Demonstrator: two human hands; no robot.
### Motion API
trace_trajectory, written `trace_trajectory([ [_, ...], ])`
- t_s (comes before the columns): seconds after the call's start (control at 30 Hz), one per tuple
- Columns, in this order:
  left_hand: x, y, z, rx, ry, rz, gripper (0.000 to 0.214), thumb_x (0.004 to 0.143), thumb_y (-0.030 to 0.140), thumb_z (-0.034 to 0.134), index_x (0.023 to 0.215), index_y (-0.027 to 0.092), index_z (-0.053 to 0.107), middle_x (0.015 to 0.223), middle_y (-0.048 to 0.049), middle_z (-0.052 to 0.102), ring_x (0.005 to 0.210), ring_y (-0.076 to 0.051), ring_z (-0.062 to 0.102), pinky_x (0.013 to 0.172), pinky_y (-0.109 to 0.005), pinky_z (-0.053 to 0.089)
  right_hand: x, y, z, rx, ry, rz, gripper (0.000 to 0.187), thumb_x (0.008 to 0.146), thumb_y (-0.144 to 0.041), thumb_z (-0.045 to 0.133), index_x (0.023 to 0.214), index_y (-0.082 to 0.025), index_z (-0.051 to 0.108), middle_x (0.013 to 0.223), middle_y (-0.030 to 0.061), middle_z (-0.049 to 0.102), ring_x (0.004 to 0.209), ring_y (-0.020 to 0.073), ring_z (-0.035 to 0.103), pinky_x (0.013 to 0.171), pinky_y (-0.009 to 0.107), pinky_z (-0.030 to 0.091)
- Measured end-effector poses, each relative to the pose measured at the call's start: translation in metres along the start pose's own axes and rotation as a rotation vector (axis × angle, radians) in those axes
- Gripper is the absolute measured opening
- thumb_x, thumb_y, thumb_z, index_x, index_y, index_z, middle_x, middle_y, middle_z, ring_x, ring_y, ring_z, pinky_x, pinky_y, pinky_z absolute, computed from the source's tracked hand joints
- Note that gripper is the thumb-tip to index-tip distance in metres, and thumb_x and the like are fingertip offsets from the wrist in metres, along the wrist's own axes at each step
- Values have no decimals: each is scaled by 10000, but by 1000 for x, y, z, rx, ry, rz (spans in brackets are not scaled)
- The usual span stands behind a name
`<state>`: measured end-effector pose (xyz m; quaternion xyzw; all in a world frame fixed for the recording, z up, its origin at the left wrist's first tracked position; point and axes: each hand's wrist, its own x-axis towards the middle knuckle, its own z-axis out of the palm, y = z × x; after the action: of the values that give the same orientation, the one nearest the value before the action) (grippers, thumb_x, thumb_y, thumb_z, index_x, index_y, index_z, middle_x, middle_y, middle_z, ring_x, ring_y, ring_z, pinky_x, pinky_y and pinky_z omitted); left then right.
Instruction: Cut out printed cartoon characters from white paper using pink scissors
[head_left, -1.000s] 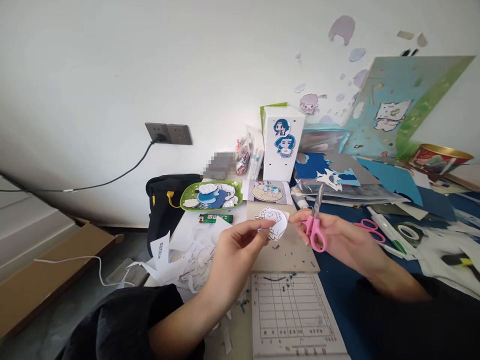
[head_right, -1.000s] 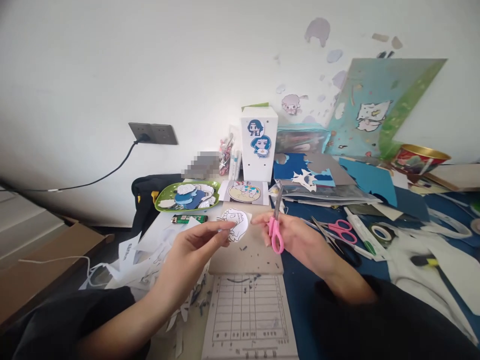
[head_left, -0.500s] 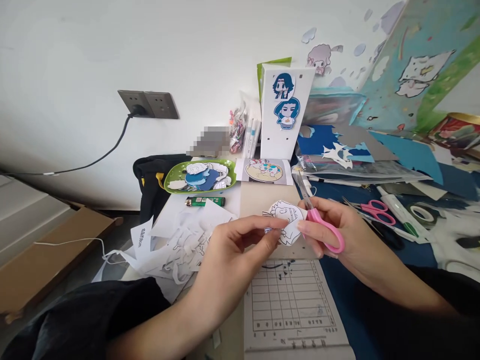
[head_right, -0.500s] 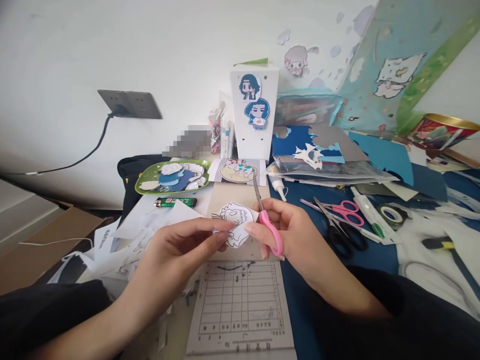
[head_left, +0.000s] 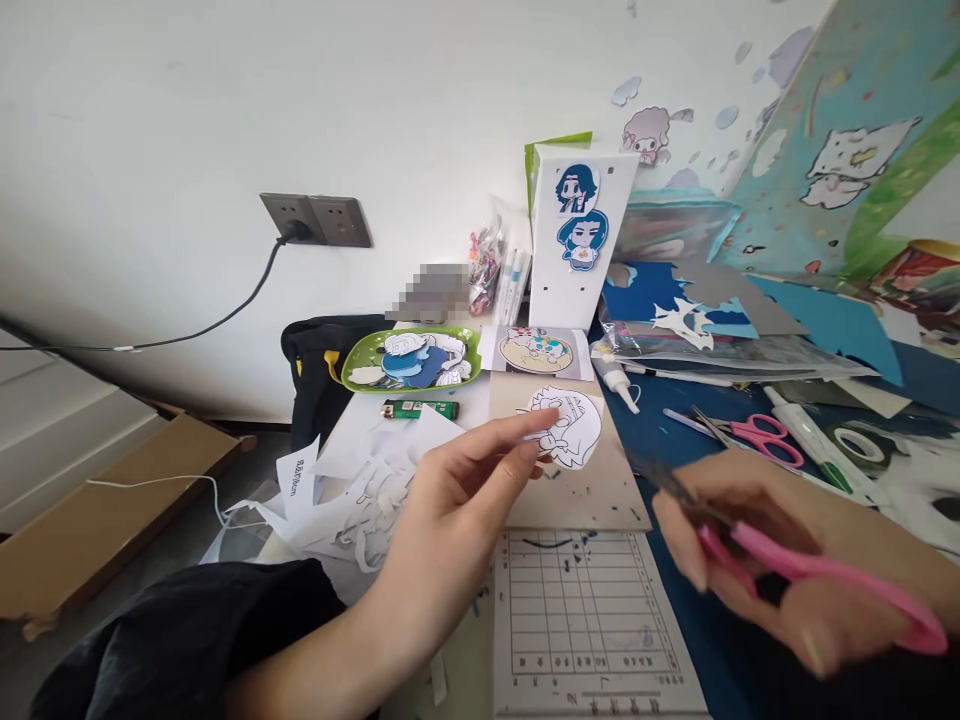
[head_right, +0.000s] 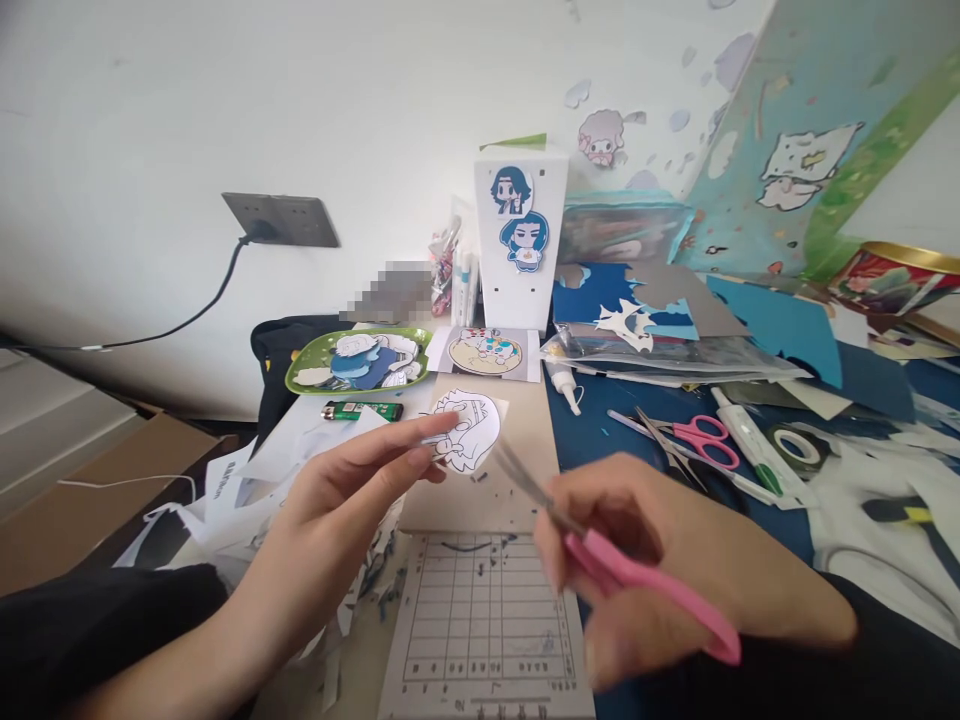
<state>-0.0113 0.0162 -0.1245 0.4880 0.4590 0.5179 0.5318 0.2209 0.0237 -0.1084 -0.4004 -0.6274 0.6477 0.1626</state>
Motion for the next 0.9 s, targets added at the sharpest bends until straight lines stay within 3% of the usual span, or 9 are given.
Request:
trace_trajectory([
  [0.13, -6, 2, 0, 90, -34, 72, 233, 845, 203, 637, 995, 293, 791, 1061, 39, 789, 958, -185, 721, 827, -224, 560, -3, -1, 1, -49, -193, 139, 222, 667, -366, 814, 782, -243, 671, 671, -13, 531, 580, 155, 431, 514, 287, 287],
  [0.3, -12, 0, -1, 276, -107, 224, 315, 801, 185, 703, 1100, 273, 745, 1123, -1, 764, 1065, -225, 672, 886, -286, 538, 3, 1, 2, 17, -260, 139, 426, 600, -503, 856, 798, -185, 652, 643, -50, 497, 557, 110, 406, 485, 238, 273],
  [0.4, -12, -1, -2, 313, -174, 289, 380, 786, 136, 730, 1138, 280, 720, 1119, 15, 759, 1066, -186, 664, 896, -252, 525, 5, 4, -1, 71, -316, 116, 499, 636, -581, 818, 816, -150, 641, 649, -59, 501, 554, 81, 402, 488, 204, 290],
  [0.47, -11, -2, -2, 317, -197, 319, 402, 790, 118, 736, 1144, 308, 715, 1105, 43, 760, 1052, -152, 663, 909, -218, 508, 4, 5, -1, 104, -310, 120, 492, 632, -557, 833, 823, -143, 647, 649, -62, 511, 550, 72, 402, 483, 195, 289],
  [0.6, -10, -5, -2, 345, -218, 342, 408, 798, 114, 741, 1136, 341, 719, 1058, 62, 768, 994, -127, 672, 879, -192, 501, 2, 5, 0, 216, -262, 159, 476, 490, -392, 941, 780, -138, 661, 610, -74, 519, 524, 62, 403, 455, 182, 271],
  [0.7, -10, -7, -2, 369, -229, 351, 398, 804, 120, 738, 1138, 336, 721, 1028, 55, 774, 956, -125, 677, 834, -188, 509, 1, 2, 1, 199, -244, 165, 439, 519, -379, 933, 779, -140, 672, 624, -67, 525, 551, 72, 417, 474, 180, 287],
  [0.9, -12, -6, -3, 401, -256, 373, 382, 805, 129, 743, 1142, 308, 721, 999, 42, 781, 933, -125, 679, 820, -184, 510, -1, 3, 3, 46, -244, 111, 433, 683, -534, 806, 809, -146, 660, 619, -70, 477, 542, 77, 394, 461, 178, 288],
])
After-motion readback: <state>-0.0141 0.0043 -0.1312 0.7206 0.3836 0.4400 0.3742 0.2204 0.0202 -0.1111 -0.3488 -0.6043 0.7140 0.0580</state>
